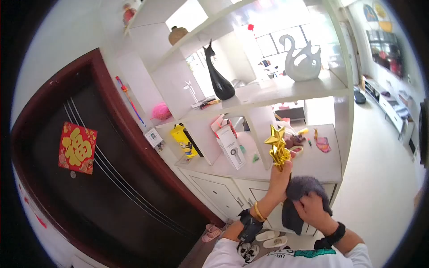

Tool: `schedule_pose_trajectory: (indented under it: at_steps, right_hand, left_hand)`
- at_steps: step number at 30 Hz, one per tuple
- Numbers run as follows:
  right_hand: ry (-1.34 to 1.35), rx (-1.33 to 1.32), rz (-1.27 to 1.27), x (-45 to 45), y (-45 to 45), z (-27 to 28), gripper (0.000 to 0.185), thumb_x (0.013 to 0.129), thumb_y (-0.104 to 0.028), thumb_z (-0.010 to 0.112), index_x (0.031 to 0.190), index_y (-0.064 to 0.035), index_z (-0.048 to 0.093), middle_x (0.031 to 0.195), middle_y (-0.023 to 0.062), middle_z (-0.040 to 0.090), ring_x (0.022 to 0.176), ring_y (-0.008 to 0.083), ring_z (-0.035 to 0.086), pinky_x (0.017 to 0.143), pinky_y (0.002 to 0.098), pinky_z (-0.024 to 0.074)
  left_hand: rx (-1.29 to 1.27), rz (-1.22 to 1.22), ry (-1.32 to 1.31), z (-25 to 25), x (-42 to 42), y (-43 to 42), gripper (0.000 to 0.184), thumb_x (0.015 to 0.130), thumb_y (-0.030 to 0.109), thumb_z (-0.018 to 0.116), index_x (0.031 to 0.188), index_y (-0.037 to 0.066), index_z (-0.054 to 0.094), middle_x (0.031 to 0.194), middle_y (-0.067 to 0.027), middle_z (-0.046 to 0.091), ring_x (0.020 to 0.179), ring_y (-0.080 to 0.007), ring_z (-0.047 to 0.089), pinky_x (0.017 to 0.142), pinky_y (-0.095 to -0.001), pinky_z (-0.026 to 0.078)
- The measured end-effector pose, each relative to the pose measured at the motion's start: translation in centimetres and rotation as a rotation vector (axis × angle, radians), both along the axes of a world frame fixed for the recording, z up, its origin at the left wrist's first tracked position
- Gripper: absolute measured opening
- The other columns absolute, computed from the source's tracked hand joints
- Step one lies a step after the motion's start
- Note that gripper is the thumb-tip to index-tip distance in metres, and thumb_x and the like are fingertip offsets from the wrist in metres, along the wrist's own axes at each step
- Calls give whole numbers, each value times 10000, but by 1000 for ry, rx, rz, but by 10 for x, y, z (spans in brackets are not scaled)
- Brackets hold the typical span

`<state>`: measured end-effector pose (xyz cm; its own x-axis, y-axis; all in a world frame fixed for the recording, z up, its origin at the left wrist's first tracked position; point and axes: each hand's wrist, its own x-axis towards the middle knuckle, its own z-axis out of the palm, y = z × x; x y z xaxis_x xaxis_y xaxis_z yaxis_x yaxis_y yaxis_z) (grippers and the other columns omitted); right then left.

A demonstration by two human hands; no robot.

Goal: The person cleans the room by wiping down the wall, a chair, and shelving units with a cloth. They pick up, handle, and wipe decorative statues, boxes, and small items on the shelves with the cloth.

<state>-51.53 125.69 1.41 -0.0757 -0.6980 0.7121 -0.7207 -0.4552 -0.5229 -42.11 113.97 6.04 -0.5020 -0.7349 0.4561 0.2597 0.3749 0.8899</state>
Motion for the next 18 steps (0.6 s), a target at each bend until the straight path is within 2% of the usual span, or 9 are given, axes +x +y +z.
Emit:
schedule_pose_trajectory:
  at_steps: [1, 2, 4, 6, 9, 11, 13, 16, 18]
  right_hand:
    - [-26, -36, 54, -5, -1, -4, 176, 760, -115, 603, 911, -25, 616, 835, 202, 554, 783, 383, 534, 689, 430, 441]
    - [-52, -69, 105, -10, -1, -8, 164, 752, -100, 610, 898, -27, 619, 799, 188, 558, 754, 374, 540, 665, 413, 448]
    - [-124, -44, 135, -19, 4, -9, 163, 739, -90, 621, 885, -19, 620, 799, 185, 562, 740, 367, 543, 660, 401, 450]
    - [-197, 46, 129, -33, 5, -23, 159, 703, -56, 640, 852, 0, 627, 791, 167, 584, 701, 325, 564, 634, 361, 456]
    - [-332, -13, 104, -45, 6, -12, 168, 691, -50, 642, 849, 6, 630, 789, 154, 595, 698, 294, 571, 621, 351, 455]
    - [-312, 39, 67, -60, 5, -18, 159, 687, -47, 632, 838, 3, 635, 773, 141, 599, 702, 275, 574, 625, 344, 452]
    - [-420, -28, 10, -67, 0, -23, 184, 671, -58, 643, 846, 0, 636, 762, 134, 599, 695, 270, 573, 626, 343, 451]
    - [-358, -32, -115, -77, 0, -27, 200, 654, -59, 648, 844, 0, 639, 748, 133, 600, 695, 267, 577, 632, 339, 453]
    - [-378, -5, -170, -88, -2, -41, 204, 645, -56, 648, 842, 0, 642, 748, 135, 603, 696, 266, 579, 638, 335, 455]
  left_hand:
    - [-62, 108, -78, 14, 0, -2, 423, 908, 391, 413, 1099, 22, 490, 876, -35, 577, 809, -137, 552, 775, -273, 431]
    - [154, 108, 136, 30, -2, 2, 270, 901, 304, 499, 845, 45, 554, 713, 20, 519, 589, -52, 439, 541, -212, 387]
    - [311, 157, 230, 80, 16, 2, 254, 900, 315, 499, 782, 91, 515, 629, 8, 485, 482, -68, 409, 446, -217, 364]
    - [294, 39, 390, 120, 30, -30, 240, 888, 322, 518, 761, 123, 476, 575, 12, 436, 441, -74, 380, 411, -212, 335]
    - [77, 54, 409, 208, 39, -44, 206, 857, 303, 568, 787, 144, 458, 576, 19, 417, 450, -77, 371, 429, -233, 331]
    - [-88, 87, 419, 247, 34, -67, 176, 816, 242, 595, 788, 140, 454, 593, 16, 430, 465, -92, 383, 463, -252, 344]
    - [-151, 81, 445, 271, 24, -100, 174, 786, 199, 608, 786, 129, 449, 606, 8, 438, 466, -97, 387, 475, -254, 351]
    - [-79, 114, 330, 287, 4, -137, 192, 685, 137, 589, 791, 107, 431, 610, 5, 404, 476, -98, 396, 444, -254, 355]
    - [-53, 80, 325, 283, -7, -156, 167, 710, 142, 585, 782, 106, 438, 618, 1, 424, 490, -105, 404, 470, -255, 366]
